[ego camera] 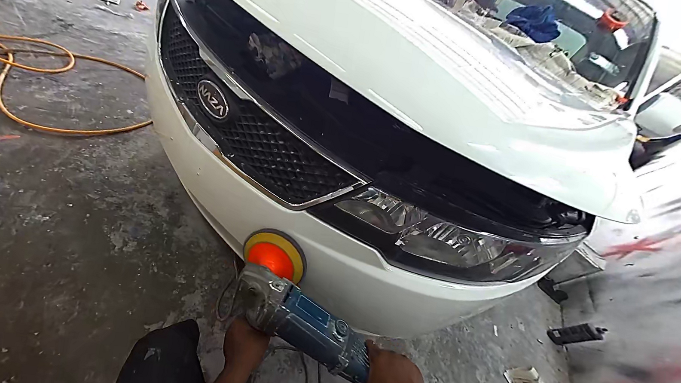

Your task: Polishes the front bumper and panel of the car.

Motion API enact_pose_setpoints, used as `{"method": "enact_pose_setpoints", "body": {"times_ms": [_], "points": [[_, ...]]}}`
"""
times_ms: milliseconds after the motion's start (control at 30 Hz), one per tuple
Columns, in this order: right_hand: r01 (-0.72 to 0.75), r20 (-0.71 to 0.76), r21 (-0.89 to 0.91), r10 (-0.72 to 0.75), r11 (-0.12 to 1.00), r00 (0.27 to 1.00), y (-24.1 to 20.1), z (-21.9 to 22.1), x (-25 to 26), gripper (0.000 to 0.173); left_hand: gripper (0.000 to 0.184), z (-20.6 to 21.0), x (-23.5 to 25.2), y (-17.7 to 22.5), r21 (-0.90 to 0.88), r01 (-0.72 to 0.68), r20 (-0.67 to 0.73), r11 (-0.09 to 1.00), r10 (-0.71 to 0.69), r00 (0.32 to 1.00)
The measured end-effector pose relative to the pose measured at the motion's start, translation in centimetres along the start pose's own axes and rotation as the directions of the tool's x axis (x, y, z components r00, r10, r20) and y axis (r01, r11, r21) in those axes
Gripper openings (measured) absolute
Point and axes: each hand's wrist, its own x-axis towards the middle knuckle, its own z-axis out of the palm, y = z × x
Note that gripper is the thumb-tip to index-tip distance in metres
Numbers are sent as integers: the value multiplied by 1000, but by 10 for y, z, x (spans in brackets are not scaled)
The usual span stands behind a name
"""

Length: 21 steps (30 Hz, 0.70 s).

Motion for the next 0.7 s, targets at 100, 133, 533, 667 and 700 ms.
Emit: {"method": "enact_pose_setpoints", "body": {"times_ms": [100,133,533,667,700], "points": [[-10,1,39,10,999,1000,16,17,-4,65,50,-10,-12,17,134,0,81,991,-11,997],[-11,9,37,11,999,1000,19,22,-4,66,49,-8,-15,14,151,6,101,989,-21,995],[235,-97,106,-225,966,969,29,5,1,92,45,-10,-10,6,95,104,13,990,-106,994],[197,-60,121,-191,973,980,39,18,1,92,48,1,-20,-2,83,114,73,990,-120,990],[190,-46,119,-186,975,982,39,22,2,91,49,1,-22,-4,94,126,82,988,-134,988]]}}
